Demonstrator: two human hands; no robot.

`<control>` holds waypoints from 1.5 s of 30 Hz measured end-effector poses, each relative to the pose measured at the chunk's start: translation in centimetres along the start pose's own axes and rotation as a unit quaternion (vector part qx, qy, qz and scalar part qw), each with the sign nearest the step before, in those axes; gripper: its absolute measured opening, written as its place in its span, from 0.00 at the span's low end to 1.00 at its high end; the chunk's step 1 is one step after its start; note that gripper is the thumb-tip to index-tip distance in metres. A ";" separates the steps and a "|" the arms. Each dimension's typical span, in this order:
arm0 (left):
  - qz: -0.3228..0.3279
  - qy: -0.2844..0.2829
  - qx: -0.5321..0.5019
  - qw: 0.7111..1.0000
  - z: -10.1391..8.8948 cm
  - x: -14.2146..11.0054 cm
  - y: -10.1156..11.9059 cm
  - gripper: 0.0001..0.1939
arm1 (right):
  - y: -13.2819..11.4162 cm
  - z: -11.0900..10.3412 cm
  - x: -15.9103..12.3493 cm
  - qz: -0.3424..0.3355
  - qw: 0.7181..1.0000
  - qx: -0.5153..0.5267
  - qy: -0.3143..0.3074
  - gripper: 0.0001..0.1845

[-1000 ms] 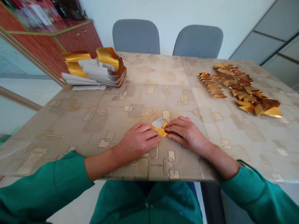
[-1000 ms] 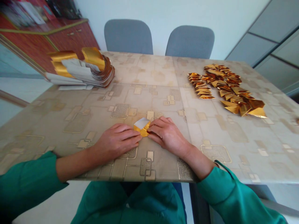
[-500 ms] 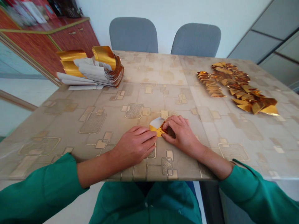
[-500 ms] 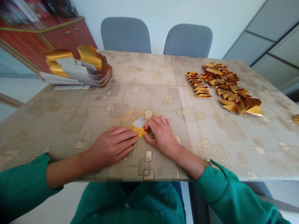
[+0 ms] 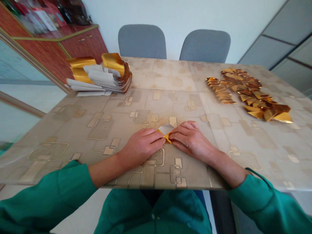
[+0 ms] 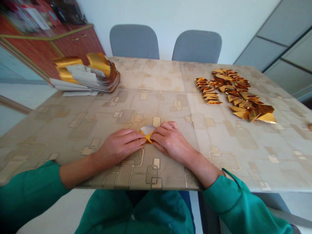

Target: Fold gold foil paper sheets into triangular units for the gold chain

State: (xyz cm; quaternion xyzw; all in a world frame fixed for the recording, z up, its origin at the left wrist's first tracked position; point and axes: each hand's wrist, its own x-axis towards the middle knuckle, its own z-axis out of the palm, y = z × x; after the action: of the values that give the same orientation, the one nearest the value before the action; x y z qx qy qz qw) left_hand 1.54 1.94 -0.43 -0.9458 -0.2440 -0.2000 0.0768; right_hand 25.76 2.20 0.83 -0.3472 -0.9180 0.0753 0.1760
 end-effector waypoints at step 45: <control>-0.042 0.024 0.027 0.998 0.3 -0.2 0.5 0.10 | -0.4 1.2 0.1 -0.006 0.999 0.019 0.033 0.10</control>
State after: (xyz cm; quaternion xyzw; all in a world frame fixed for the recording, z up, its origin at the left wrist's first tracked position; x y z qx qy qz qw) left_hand 1.67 1.50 -0.81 -0.9272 -0.2872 -0.2191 0.0993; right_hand 24.98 1.97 -0.11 -0.3406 -0.9122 0.0798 0.2135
